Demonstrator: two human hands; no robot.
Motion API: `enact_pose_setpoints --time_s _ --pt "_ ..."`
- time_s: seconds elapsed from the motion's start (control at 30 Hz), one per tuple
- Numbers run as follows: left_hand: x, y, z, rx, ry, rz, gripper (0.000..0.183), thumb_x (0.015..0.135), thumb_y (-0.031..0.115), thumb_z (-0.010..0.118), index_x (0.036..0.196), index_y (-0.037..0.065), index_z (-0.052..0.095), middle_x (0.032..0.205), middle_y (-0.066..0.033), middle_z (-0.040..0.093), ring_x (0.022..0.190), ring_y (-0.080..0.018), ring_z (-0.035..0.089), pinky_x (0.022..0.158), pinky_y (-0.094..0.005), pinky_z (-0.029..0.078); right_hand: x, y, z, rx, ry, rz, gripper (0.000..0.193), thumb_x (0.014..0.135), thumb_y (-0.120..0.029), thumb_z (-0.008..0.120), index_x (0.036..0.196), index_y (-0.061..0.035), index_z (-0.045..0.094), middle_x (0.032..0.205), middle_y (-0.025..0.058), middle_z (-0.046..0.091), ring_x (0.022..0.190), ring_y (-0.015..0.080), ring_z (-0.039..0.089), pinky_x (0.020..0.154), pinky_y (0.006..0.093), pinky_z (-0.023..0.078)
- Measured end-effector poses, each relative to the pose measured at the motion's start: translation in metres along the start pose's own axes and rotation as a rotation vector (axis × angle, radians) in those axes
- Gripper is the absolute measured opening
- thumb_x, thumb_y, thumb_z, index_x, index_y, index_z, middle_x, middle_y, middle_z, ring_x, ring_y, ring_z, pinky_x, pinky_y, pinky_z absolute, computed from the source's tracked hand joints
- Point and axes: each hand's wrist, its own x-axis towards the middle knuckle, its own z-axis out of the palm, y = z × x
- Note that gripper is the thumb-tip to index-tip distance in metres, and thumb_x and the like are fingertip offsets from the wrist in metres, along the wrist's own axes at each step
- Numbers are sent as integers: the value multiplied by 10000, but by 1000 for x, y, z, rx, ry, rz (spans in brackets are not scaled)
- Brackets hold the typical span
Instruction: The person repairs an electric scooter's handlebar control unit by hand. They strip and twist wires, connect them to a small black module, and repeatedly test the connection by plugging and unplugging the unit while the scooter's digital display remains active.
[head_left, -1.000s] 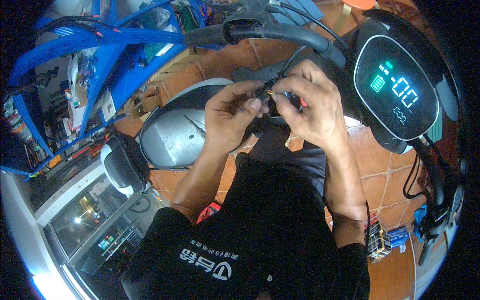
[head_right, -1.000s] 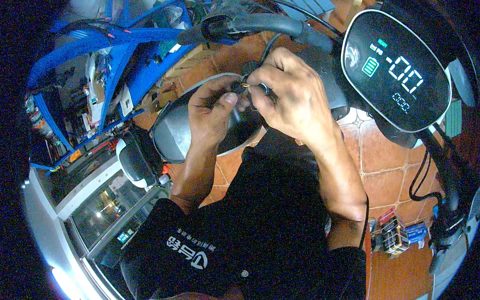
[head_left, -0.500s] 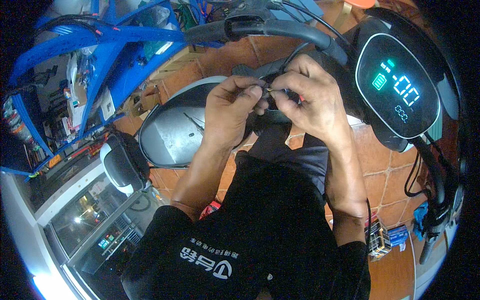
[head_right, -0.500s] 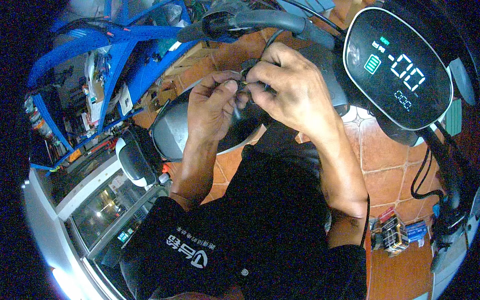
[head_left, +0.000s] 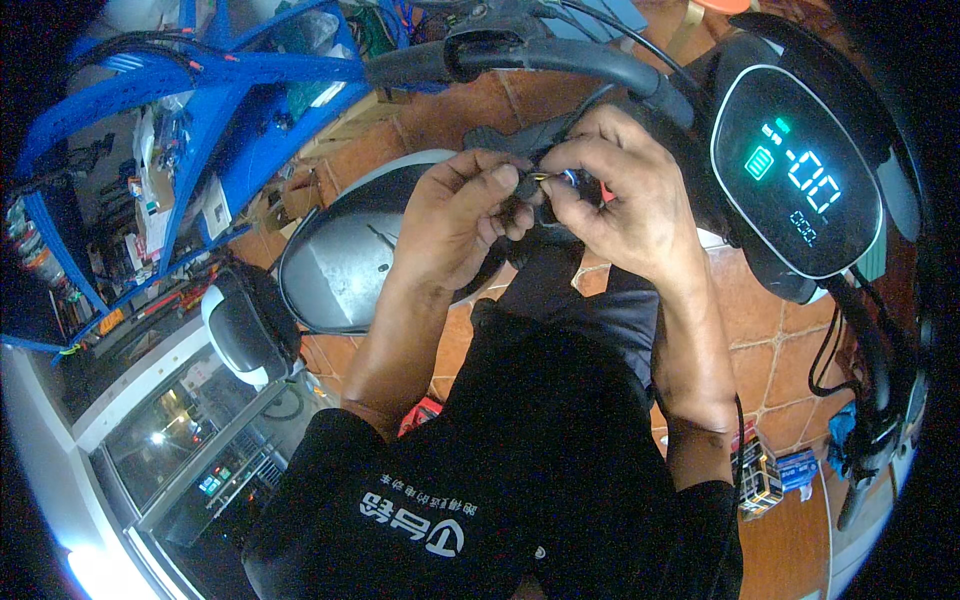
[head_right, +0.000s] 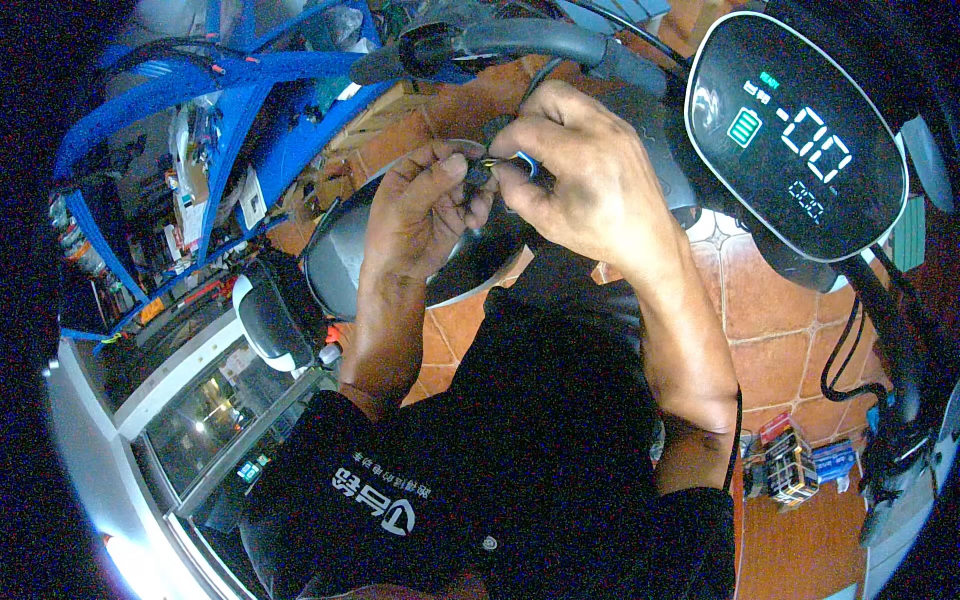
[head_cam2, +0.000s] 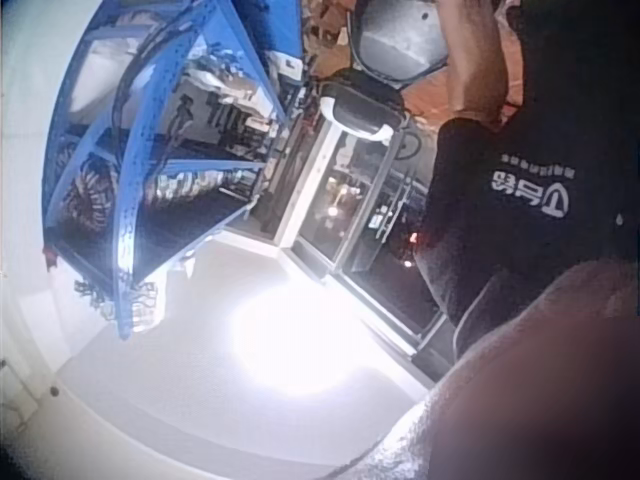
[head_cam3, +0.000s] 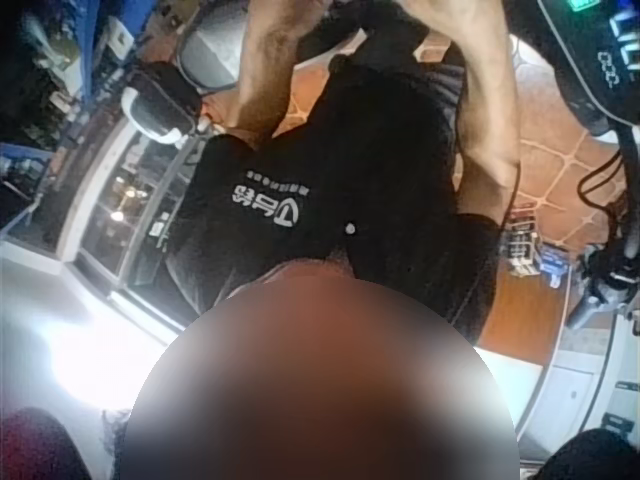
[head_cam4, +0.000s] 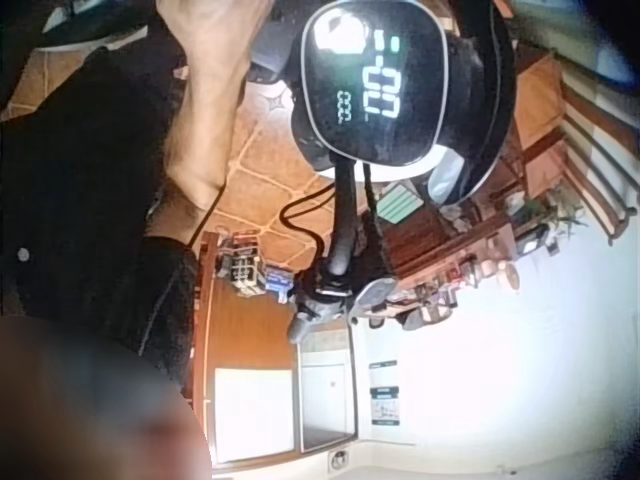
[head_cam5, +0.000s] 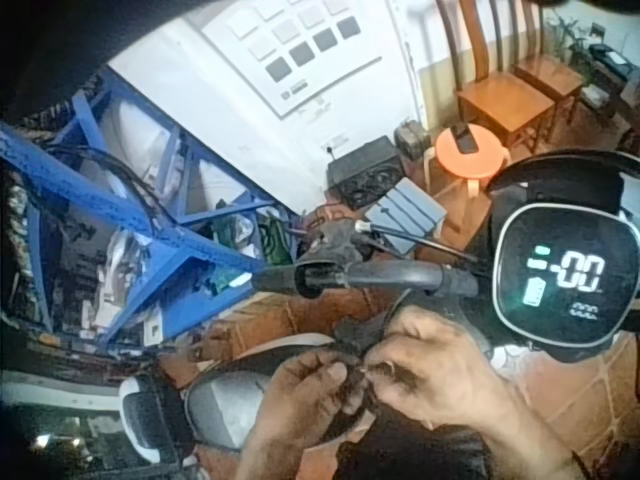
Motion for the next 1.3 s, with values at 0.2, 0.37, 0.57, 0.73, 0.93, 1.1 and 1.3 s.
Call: enact_pose_setpoints --time_s 0.2,0.37,0.57,0.73,0.93,1.1,1.3 --pt "-3 -3 4 -5 26 19 167 892 122 651 976 -12 595 814 -112 667 632 -177 635 553 -258 500 -8 -10 3 -112 102 -62 283 656 -75 726 925 -54 642 828 112 594 777 324 601 710 394 501" --pt "-4 -6 4 -25 -5 22 126 881 116 673 911 18 600 812 -107 667 653 -184 651 558 -280 519 -19 -18 7 -109 110 -18 269 658 -75 728 913 -52 647 854 114 644 786 322 606 710 400 501" --pt "-12 -7 10 -42 -61 53 115 889 132 670 887 39 601 846 -93 672 696 -184 668 592 -306 557 -27 -29 5 -180 154 14 257 652 -77 733 899 -72 661 838 91 667 791 290 619 729 399 477" --pt "-15 -7 16 -14 -92 65 113 892 132 667 896 37 607 859 -85 672 719 -175 668 599 -310 561 -32 -39 0 -238 179 21 268 634 -79 745 891 -97 672 821 63 679 783 257 627 742 383 441" --pt "-18 -11 20 61 -85 145 111 885 123 676 896 25 623 843 -78 668 701 -146 639 606 -282 535 -32 -47 2 -298 242 42 222 634 -79 750 845 -102 685 780 37 674 773 228 627 756 367 419" --pt "-19 -18 22 156 -47 265 119 876 109 686 903 3 637 843 -68 663 711 -121 619 628 -261 519 -33 -48 12 -337 320 50 196 629 -79 752 807 -108 676 757 28 667 752 221 620 737 380 400" --pt "-19 -24 28 149 5 329 116 867 78 690 913 -19 645 865 -79 668 743 -125 617 682 -250 508 -36 -47 24 -351 415 32 203 639 -62 729 826 -104 662 738 43 635 730 244 606 735 393 411"
